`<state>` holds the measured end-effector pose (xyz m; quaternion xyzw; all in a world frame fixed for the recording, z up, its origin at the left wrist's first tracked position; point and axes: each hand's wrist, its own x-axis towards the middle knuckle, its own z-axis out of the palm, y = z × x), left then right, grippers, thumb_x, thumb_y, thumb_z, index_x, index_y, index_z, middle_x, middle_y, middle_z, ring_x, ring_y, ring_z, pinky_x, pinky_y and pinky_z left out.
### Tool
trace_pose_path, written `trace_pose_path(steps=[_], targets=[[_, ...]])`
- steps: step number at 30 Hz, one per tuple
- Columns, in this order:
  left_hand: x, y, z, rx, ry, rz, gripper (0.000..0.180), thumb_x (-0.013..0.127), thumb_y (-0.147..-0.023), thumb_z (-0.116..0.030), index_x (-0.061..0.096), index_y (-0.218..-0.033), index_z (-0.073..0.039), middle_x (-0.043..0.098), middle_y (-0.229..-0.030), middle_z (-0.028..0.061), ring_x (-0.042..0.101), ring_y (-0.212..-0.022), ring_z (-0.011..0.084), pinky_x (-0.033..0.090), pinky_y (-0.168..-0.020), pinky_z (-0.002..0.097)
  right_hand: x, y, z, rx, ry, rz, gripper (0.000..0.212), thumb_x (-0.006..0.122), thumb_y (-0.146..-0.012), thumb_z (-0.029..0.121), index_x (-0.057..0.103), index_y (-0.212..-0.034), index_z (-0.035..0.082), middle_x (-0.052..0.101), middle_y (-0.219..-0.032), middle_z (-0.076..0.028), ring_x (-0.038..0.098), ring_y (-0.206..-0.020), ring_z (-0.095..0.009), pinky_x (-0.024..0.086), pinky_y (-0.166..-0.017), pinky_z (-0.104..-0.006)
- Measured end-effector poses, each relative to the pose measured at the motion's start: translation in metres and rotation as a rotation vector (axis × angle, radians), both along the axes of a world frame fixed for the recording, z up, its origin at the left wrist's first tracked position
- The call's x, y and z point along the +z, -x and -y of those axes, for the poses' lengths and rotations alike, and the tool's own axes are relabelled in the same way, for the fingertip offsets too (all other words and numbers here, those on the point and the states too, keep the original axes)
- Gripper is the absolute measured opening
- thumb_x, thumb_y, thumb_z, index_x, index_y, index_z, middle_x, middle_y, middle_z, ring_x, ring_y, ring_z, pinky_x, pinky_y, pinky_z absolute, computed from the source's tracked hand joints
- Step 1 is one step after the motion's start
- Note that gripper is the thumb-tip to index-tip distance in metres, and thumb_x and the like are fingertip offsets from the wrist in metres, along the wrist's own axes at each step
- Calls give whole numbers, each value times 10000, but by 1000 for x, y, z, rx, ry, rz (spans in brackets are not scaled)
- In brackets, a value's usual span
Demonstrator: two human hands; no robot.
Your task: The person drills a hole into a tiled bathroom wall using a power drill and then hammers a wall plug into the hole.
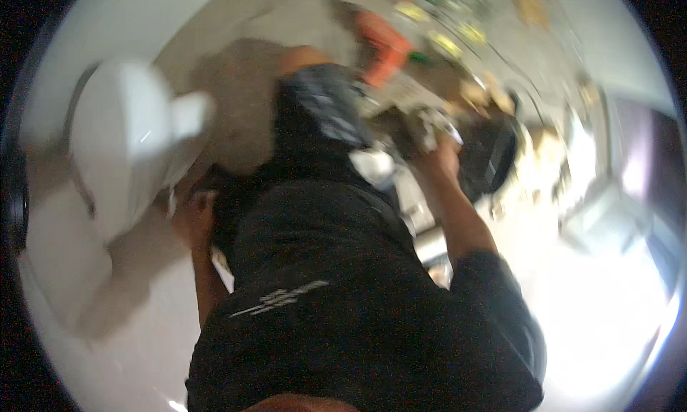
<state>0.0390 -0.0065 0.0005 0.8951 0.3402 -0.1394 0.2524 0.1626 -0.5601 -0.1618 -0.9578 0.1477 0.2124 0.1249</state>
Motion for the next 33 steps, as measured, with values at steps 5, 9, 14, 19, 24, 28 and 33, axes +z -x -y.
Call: trace_pose_path(steps=[5, 9, 14, 19, 24, 28, 33], targets=[[-30, 17, 0, 39, 18, 369, 219, 649, -946, -240, 698, -998, -32, 699, -1031, 224, 668, -969, 429, 529, -853, 459, 13, -20, 5, -272, -330, 152, 531, 612, -912, 261, 565, -1369, -6, 684, -1154, -251, 666, -1006, -432, 520, -895, -509], [-36, 37, 21, -132, -178, 414, 188, 637, -932, -195, 720, -1070, -98, 658, -1281, 104, 579, -1239, 297, 375, -1103, 511, 38, -44, -25, 51, -391, 284, 415, 648, -954, 281, 620, -1216, -40, 646, -862, -191, 626, -770, -318, 499, -700, -446], [-45, 75, 44, -104, -216, 362, 286, 567, -1009, -277, 692, -1242, -169, 483, -1520, 58, 405, -1440, 271, 198, -1239, 543, 109, -69, -103, 360, -583, 377, 312, 686, -960, 258, 614, -1103, -10, 585, -752, -112, 559, -697, -242, 449, -644, -408], [-35, 86, 41, 58, -193, 447, 278, 581, -1010, -248, 697, -1248, -166, 458, -1551, 41, 376, -1470, 267, 179, -1249, 547, 105, -97, -141, 583, -836, 202, 320, 673, -923, 217, 661, -1145, -13, 688, -945, -148, 647, -853, -248, 525, -766, -376], [-41, 103, 30, 175, -178, 564, 239, 621, -1001, -251, 718, -1190, -141, 503, -1513, 53, 428, -1430, 280, 250, -1221, 534, 101, -91, -191, 1131, -645, 215, 319, 700, -882, 313, 604, -972, 22, 605, -856, -186, 617, -794, -365, 491, -688, -445], [-74, 115, 9, 763, -74, 867, 233, 621, -982, -171, 714, -1175, -79, 650, -1277, 141, 606, -1188, 307, 448, -1027, 468, 110, -87, -223, 1215, -312, 254, 376, 751, -775, 319, 542, -904, 34, 567, -898, -189, 585, -820, -451, 472, -676, -486], [-171, 193, -56, 1605, 141, 507, 270, 626, -944, -113, 721, -1177, -18, 746, -930, 202, 718, -812, 352, 559, -765, 428, 100, -108, -207, 1121, -313, 209, 419, 746, -840, 398, 580, -977, 38, 589, -884, -203, 591, -812, -451, 467, -699, -510]])
